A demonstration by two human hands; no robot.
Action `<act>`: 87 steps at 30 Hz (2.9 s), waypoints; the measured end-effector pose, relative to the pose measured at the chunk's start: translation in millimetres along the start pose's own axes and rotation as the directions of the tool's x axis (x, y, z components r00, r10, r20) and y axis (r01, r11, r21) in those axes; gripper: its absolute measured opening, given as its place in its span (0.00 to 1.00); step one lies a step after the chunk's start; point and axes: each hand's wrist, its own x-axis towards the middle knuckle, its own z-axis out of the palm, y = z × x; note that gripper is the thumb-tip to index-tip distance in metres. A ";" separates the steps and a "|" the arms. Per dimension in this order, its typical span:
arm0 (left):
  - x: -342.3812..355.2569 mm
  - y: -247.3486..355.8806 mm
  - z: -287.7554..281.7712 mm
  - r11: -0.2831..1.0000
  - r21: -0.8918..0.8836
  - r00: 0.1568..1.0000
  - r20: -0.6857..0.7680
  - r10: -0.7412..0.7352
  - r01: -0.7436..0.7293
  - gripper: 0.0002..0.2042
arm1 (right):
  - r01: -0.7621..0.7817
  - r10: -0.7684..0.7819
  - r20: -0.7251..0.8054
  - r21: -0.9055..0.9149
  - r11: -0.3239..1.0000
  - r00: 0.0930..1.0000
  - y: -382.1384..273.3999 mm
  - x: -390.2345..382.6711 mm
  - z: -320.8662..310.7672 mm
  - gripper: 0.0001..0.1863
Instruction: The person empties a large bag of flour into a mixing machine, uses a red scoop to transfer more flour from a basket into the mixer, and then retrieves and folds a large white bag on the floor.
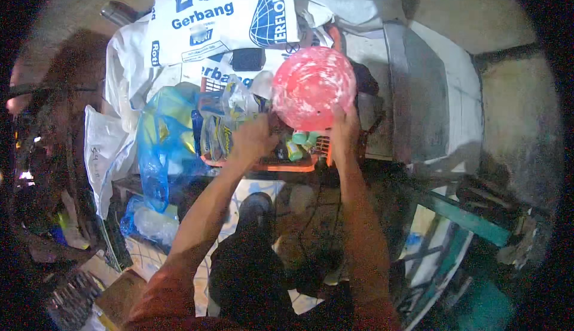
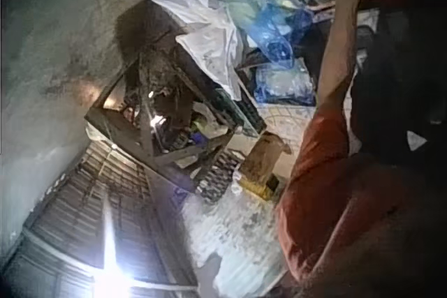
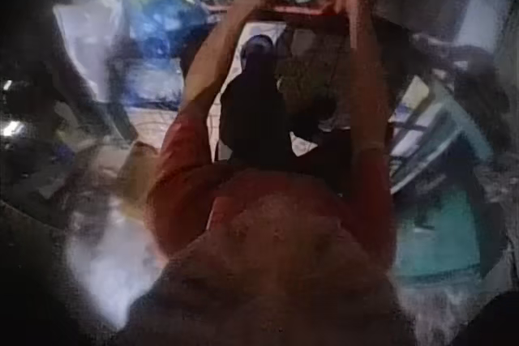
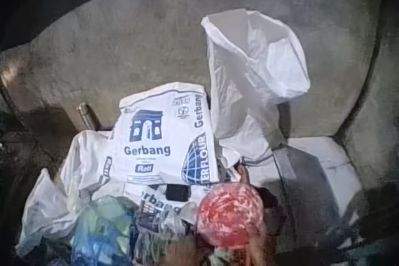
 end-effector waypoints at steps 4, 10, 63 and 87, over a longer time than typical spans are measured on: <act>-60.9 -28.6 -29.3 0.971 -0.197 0.988 0.049 0.145 -0.133 0.18 | -0.030 0.026 0.062 0.063 0.998 0.998 -9.0 9.3 28.0 0.24; -142.2 -60.8 18.6 0.595 -0.804 0.975 0.124 0.184 -0.010 0.17 | 0.130 -0.129 0.023 -0.292 0.948 0.991 -18.2 -29.0 22.7 0.27; -232.7 -136.4 230.2 0.752 -0.657 0.821 -0.454 -0.345 -0.048 0.08 | 0.501 -0.517 0.112 -0.489 0.715 0.848 392.5 -196.0 -258.1 0.34; -262.4 -187.7 225.8 0.871 -0.480 0.814 -0.544 -0.201 -0.105 0.07 | 0.328 0.448 0.514 -0.841 0.429 0.731 305.8 -204.2 -127.9 0.24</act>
